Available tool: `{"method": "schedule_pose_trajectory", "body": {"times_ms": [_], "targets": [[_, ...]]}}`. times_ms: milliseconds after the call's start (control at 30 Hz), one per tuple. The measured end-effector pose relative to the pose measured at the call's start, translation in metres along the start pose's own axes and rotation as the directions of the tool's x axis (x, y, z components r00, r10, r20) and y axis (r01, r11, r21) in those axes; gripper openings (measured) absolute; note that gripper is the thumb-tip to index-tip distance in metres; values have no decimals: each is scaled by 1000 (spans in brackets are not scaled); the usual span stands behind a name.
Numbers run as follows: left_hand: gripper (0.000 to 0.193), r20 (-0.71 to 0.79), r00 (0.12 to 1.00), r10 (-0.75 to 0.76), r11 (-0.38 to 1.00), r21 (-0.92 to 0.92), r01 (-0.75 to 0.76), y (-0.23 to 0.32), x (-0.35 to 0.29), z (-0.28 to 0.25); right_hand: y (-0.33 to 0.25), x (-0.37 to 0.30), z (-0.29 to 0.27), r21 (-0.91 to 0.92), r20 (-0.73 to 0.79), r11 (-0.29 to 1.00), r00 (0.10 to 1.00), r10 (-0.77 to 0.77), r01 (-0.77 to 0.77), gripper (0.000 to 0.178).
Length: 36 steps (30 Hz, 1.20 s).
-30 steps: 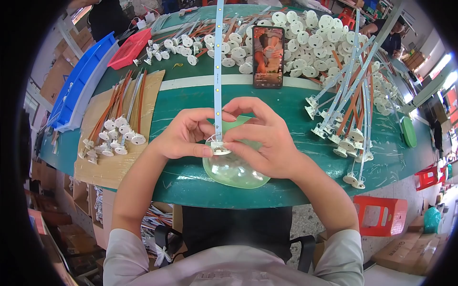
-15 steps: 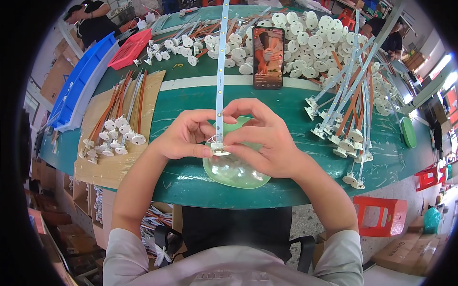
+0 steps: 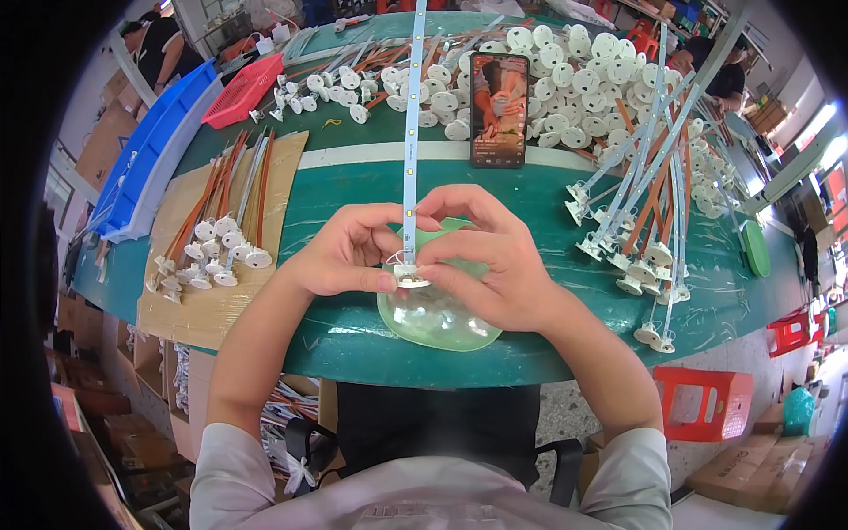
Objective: Assembling LED light strips onto circular plastic bases at a workshop table.
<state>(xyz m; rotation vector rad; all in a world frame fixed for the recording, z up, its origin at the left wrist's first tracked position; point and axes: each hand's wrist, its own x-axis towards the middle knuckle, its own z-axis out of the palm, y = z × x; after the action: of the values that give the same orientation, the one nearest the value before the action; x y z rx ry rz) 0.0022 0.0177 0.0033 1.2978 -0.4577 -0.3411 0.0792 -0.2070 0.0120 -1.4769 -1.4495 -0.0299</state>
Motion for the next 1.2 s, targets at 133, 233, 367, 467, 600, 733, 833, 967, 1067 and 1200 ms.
{"method": "schedule_pose_trajectory", "body": {"times_ms": [133,233,367,467,600,733,833,967,1067,1200], "targets": [[70,-29,999,-20,998,-51,19,2,0,4,-2,0,3,-83,-64,996,998,-17,12,21],[68,-86,996,1,999,-49,-5,1,0,4,-7,-2,6,-377,-235,916,943,-235,135,29],[57,-93,993,66,998,2,-66,-6,3,1,-8,4,14,-576,-217,775,866,-450,259,30],[54,-130,985,111,993,-13,-113,-7,4,9,-3,0,16,-627,-211,746,873,-440,224,29],[50,-157,981,115,992,-32,-122,-8,5,13,-5,0,16,-651,-221,725,858,-463,223,27],[49,-145,981,130,991,-12,-133,-8,5,10,-4,-2,17,-651,-215,728,867,-449,215,26],[50,-142,983,116,992,-29,-121,-8,4,10,-3,-1,17,-646,-219,730,860,-460,225,26],[51,-143,982,122,992,-18,-126,-6,4,9,-4,0,16,-637,-204,732,862,-463,242,26],[52,-145,982,123,992,0,-124,-6,4,9,-4,0,15,-643,-195,726,865,-462,243,25],[55,-122,984,131,991,13,-131,-5,2,6,-4,0,11,-458,-223,866,918,-329,199,27]]}}
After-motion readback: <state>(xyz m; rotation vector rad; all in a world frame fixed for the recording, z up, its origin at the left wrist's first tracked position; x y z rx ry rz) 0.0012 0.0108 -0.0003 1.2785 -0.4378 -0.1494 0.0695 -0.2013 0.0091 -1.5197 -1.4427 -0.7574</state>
